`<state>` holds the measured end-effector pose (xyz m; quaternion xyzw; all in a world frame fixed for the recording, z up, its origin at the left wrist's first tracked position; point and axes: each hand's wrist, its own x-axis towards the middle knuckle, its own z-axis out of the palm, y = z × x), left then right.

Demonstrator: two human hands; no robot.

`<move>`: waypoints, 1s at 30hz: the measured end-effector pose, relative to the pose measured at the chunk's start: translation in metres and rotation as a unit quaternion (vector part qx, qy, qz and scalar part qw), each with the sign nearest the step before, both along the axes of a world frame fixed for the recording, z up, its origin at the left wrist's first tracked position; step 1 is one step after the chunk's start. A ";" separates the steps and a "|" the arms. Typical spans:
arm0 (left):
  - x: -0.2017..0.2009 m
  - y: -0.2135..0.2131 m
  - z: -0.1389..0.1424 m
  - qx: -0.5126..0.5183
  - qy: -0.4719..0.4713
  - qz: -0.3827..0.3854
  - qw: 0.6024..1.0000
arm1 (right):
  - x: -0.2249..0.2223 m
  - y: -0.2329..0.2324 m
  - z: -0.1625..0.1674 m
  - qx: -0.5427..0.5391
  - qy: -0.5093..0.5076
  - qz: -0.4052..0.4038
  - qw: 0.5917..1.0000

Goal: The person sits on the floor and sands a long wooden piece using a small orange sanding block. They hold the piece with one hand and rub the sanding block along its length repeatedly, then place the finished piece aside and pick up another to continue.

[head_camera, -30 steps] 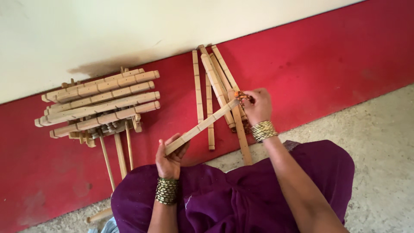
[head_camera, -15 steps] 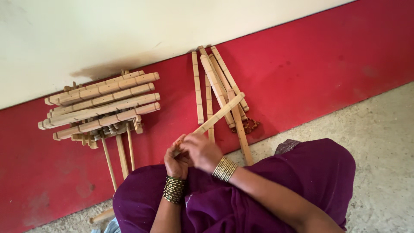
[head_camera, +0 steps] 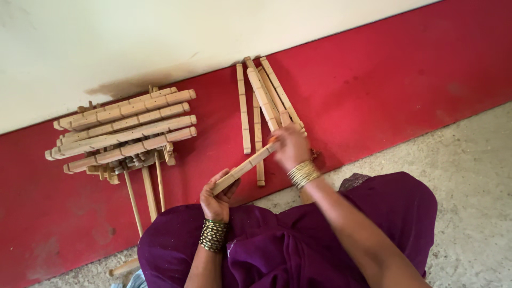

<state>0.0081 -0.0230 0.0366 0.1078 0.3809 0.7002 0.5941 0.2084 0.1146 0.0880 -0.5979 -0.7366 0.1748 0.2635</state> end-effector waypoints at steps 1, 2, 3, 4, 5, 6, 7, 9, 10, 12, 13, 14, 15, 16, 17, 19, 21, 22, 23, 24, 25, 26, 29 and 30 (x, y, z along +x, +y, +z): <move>0.000 -0.001 -0.004 -0.002 0.004 -0.001 1.000 | -0.017 -0.012 0.000 -0.087 -0.033 0.030 0.995; -0.001 -0.002 -0.009 -0.005 0.003 0.002 1.000 | -0.031 -0.029 0.000 0.013 -0.001 0.094 0.996; -0.002 -0.002 -0.014 -0.008 0.001 0.004 1.000 | -0.042 -0.048 0.001 0.113 0.031 0.155 0.981; -0.003 -0.002 -0.021 -0.011 0.000 0.006 1.000 | -0.055 -0.065 0.003 0.106 0.056 0.178 0.977; -0.005 -0.002 -0.027 0.000 0.000 0.012 1.000 | -0.066 -0.081 0.005 0.098 0.081 0.200 0.972; -0.006 -0.001 -0.033 0.011 0.000 0.018 1.000 | -0.074 -0.094 0.007 0.089 0.106 0.243 0.960; -0.006 0.000 -0.038 0.022 -0.001 0.025 0.999 | -0.078 -0.103 0.010 0.081 0.131 0.287 0.946; -0.006 0.001 -0.044 0.063 -0.057 0.025 0.996 | -0.082 -0.110 0.013 0.168 0.111 0.318 0.926; -0.006 0.001 -0.044 0.083 -0.085 0.026 0.993 | -0.082 -0.108 0.013 0.211 0.101 0.334 0.913; -0.006 0.002 -0.040 0.040 -0.097 0.029 0.994 | -0.073 -0.091 0.014 0.191 0.067 0.318 0.926; -0.006 0.001 -0.036 0.018 -0.103 0.031 0.994 | -0.065 -0.077 0.015 0.180 0.050 0.311 0.932; -0.007 -0.001 -0.030 0.011 -0.101 0.034 0.994 | -0.055 -0.062 0.015 0.083 0.016 0.250 0.964; -0.008 -0.001 -0.024 0.006 -0.098 0.035 0.995 | -0.039 -0.047 0.016 -0.013 -0.020 0.185 0.983; -0.008 0.000 -0.018 0.001 -0.096 0.035 0.995 | -0.025 -0.031 0.016 0.109 0.023 0.144 0.983; -0.006 0.000 -0.013 0.004 -0.068 0.030 0.997 | -0.010 -0.014 0.017 -0.026 0.283 0.039 0.958; -0.004 -0.001 -0.004 0.007 -0.012 0.021 1.000 | 0.029 0.019 0.020 -0.037 0.288 -0.067 0.954; 0.002 0.000 0.001 0.017 -0.004 0.001 1.000 | 0.049 0.032 0.017 0.109 0.004 -0.066 0.992; 0.004 0.000 0.003 0.021 -0.001 -0.009 1.000 | 0.052 0.035 0.015 0.130 -0.028 -0.073 0.988; 0.005 0.001 0.004 0.018 0.006 -0.008 1.000 | 0.052 0.033 0.013 0.150 -0.060 -0.082 0.983; 0.005 0.001 0.004 0.013 0.014 -0.007 1.000 | 0.043 0.027 0.009 0.082 -0.024 -0.073 0.994; 0.005 0.001 0.003 0.009 0.021 -0.006 1.000 | 0.025 0.018 0.005 0.014 0.013 -0.062 0.998; 0.004 0.002 0.001 0.008 0.007 -0.001 1.000 | 0.008 0.007 0.003 0.071 0.009 0.000 0.997; 0.000 -0.001 -0.005 0.002 -0.005 0.003 1.000 | -0.040 -0.048 -0.001 0.191 0.064 0.185 0.962; -0.001 -0.002 -0.008 0.002 0.011 -0.003 1.000 | -0.059 -0.065 0.000 0.168 0.075 0.224 0.957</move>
